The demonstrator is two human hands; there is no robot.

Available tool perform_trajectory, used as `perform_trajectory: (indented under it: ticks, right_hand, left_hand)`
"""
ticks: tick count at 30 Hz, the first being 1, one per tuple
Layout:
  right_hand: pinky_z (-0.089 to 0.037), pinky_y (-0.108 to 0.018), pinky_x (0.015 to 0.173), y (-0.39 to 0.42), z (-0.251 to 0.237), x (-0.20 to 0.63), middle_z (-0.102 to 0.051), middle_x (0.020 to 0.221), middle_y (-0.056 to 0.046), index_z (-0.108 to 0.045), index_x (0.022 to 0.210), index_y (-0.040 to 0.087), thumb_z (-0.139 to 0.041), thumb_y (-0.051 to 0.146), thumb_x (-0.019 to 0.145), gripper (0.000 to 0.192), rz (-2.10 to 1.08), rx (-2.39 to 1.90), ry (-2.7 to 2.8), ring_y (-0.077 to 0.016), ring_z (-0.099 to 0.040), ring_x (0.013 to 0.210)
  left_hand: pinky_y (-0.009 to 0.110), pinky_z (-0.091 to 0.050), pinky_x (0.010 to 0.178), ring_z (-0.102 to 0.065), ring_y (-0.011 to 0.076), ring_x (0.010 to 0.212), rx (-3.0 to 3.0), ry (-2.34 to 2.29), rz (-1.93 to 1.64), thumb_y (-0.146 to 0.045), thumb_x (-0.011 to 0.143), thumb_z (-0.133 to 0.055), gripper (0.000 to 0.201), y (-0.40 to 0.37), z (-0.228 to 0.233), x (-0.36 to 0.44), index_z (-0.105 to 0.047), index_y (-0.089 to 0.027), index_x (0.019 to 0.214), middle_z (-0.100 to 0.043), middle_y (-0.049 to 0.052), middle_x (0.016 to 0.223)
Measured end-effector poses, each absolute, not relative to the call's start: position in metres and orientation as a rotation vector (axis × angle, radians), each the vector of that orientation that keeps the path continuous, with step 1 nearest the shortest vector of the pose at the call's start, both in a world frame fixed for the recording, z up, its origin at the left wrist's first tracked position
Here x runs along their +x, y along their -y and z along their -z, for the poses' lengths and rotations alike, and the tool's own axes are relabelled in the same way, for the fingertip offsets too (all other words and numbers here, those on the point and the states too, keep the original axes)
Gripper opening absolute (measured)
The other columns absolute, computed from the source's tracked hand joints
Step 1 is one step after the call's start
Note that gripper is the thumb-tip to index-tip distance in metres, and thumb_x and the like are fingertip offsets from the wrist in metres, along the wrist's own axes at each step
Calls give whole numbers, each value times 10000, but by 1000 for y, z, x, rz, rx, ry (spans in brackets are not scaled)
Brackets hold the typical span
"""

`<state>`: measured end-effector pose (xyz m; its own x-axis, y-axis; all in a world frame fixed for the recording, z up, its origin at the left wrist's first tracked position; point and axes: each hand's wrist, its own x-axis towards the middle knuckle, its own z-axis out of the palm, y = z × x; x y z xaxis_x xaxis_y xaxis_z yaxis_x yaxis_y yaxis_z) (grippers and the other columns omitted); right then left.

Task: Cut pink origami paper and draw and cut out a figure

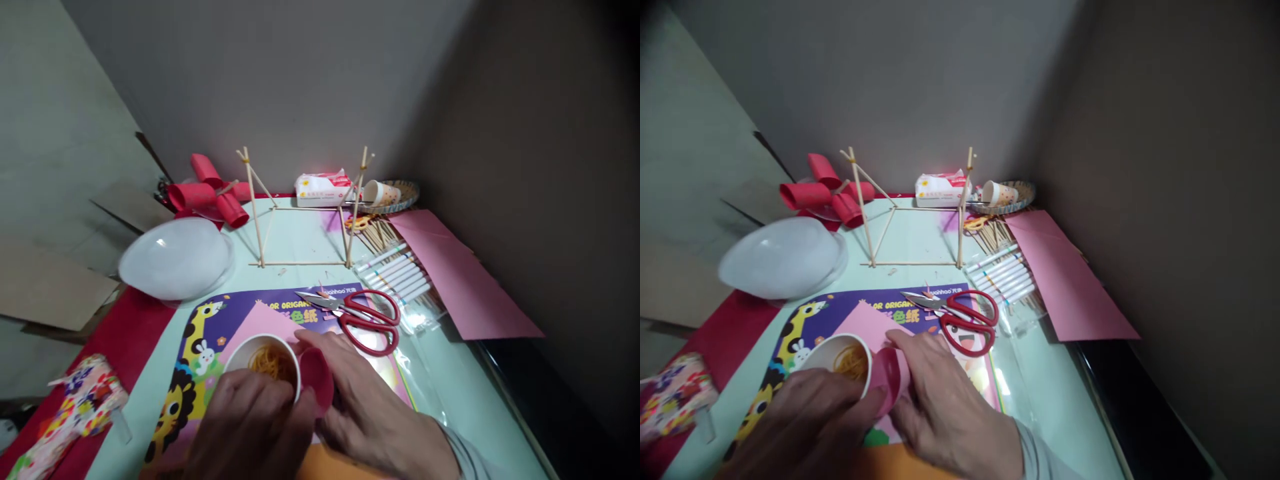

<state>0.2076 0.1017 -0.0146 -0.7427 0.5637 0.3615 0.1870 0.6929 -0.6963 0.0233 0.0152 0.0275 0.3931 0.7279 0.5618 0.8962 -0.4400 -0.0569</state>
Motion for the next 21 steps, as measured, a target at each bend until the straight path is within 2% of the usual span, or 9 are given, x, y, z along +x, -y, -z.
perform_trajectory:
  ticks: [3,5,8,14,18,21]
  right_hand:
    - [-496,-459,1064,-102,18,210,-544,1441,-135,-194,1531,300,-582,362,941,709,-847,-580,2382,-298,-554,1294]
    - [-477,-493,1086,-102,20,210,-521,1468,-128,-191,1529,326,-576,387,947,700,-869,-620,2410,-308,-531,1324]
    - [-478,-512,1077,-101,19,208,-531,1446,-118,-257,1511,332,-549,440,958,635,-977,-672,2395,-312,-533,1313]
    - [-509,-449,1020,-104,14,205,-592,1314,-88,-377,1443,335,-563,499,950,552,-1069,-630,2342,-277,-581,1205]
    - [-498,-436,1009,-106,21,204,-586,1324,-105,-382,1448,288,-532,556,953,582,-1060,-588,2302,-273,-586,1179]
    - [-503,-431,976,-107,22,200,-623,1229,-116,-458,1382,237,-507,570,957,542,-1070,-590,2290,-274,-604,1108]
  left_hand:
    - [306,-452,615,-594,139,595,-2370,1395,498,-91,899,-522,234,-21,-33,22,-616,-229,1062,-633,-33,707]
    - [303,-448,606,-581,146,586,-2307,1454,465,-104,907,-527,219,-22,-33,25,-628,-248,1037,-609,-30,672]
    - [311,-444,624,-570,153,591,-2202,1491,493,-101,908,-521,182,-22,-28,32,-624,-245,952,-605,-18,662]
    - [329,-405,634,-526,159,556,-2109,1411,684,-17,839,-478,227,-25,-18,36,-587,-214,811,-576,-30,609]
    - [348,-396,675,-520,170,592,-2110,1420,767,-4,815,-509,216,-25,-17,38,-602,-199,805,-588,-24,631]
    - [358,-396,691,-516,179,622,-2137,1427,782,-29,832,-538,177,-23,-17,40,-617,-188,824,-604,-11,662]
